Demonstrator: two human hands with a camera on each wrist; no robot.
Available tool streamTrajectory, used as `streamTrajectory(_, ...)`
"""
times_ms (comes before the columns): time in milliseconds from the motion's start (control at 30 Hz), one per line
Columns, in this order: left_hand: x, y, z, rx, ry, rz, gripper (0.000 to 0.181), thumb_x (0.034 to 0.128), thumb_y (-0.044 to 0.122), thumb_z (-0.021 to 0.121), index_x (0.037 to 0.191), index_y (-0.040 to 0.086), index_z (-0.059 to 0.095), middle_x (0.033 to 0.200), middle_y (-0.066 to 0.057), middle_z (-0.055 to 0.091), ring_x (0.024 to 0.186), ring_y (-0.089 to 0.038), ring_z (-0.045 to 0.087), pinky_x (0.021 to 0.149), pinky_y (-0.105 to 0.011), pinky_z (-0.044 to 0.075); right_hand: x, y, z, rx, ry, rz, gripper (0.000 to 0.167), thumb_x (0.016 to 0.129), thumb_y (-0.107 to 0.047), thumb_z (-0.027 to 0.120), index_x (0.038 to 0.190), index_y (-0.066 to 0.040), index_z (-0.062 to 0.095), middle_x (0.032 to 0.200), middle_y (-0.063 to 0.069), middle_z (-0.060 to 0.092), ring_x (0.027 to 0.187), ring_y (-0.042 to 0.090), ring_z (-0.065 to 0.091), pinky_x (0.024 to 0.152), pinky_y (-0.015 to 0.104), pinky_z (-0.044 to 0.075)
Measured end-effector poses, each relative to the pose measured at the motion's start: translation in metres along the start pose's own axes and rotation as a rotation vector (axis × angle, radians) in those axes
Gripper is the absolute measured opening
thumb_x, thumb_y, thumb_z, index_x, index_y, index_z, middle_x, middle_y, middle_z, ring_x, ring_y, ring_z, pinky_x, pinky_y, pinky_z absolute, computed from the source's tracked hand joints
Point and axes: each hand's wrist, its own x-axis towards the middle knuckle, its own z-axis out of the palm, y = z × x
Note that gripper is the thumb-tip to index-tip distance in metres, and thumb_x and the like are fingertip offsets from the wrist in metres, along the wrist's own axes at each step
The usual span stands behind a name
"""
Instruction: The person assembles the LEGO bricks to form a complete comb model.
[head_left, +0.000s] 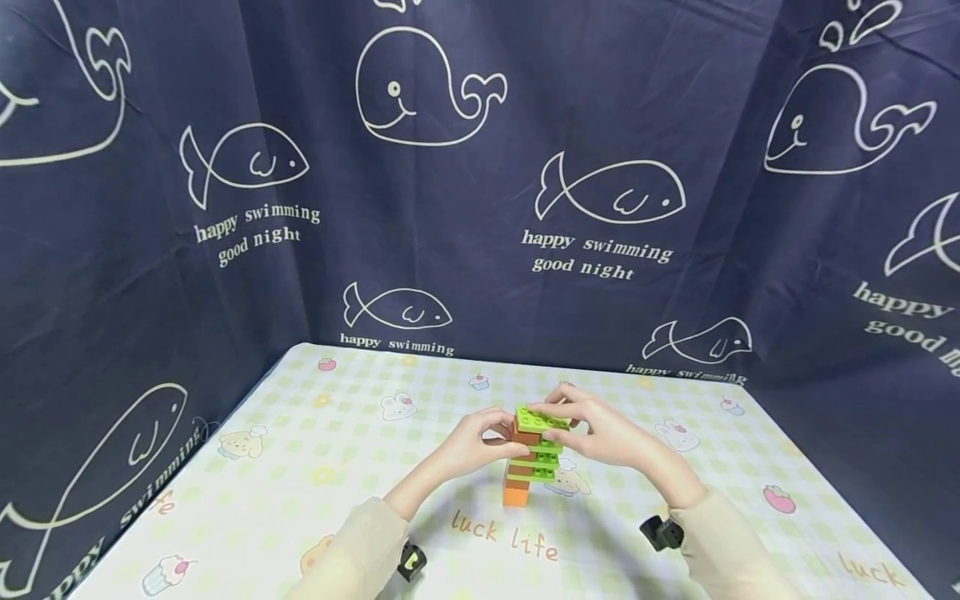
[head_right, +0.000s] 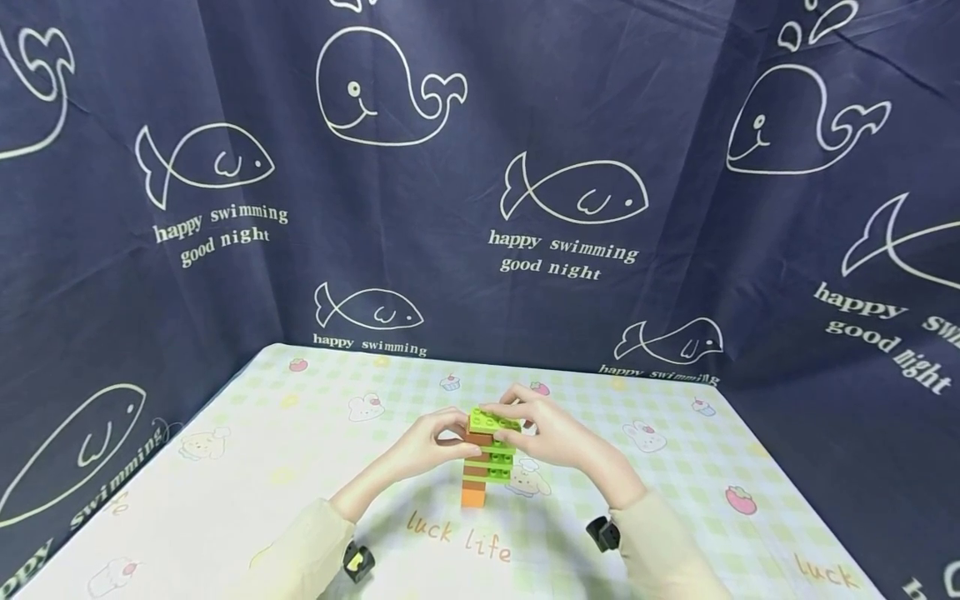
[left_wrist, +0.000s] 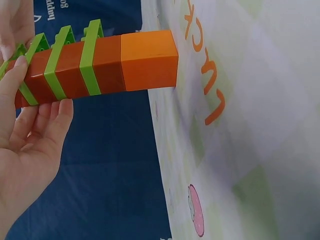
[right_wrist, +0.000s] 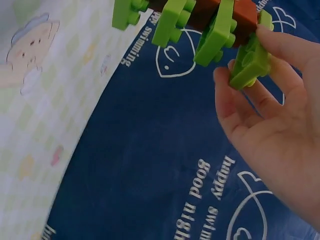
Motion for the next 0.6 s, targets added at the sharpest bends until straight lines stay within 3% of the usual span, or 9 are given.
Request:
streamTrajectory(267, 0.0003, 0.0021, -0.0007, 0.004, 0.008, 0.001, 0.024, 0.0808, 0.026, 0.074, 0.101, 0.015, 0.068, 0.097, 0.001, 0.064, 0.092, -0.011, 0.061, 0.084, -0.019, 0.052, -0.0001, -0.0017, 0.0015, -0.058, 0.014, 0.023, 0.036, 0.089, -0.018, 0.064, 0.125, -0.013, 0.061, 0.105, -0.002, 0.055, 0.089, 0.008, 0.054, 0.075, 0.027, 0.051)
streamTrajectory(600, -0.0014, 0.0022, -0.0003, 0.022, 0.003, -0.019, 0.021, 0.0813, 0.027, 0.073, 0.097, 0.015, 0.067, 0.096, 0.003, 0.063, 0.092, -0.007, 0.061, 0.084, -0.018, 0.052, 0.0023, -0.0042, 0.0037, -0.057, 0.005, 0.018, 0.036, 0.089, -0.015, 0.063, 0.125, -0.012, 0.061, 0.104, -0.002, 0.053, 0.085, 0.006, 0.051, 0.073, 0.024, 0.049)
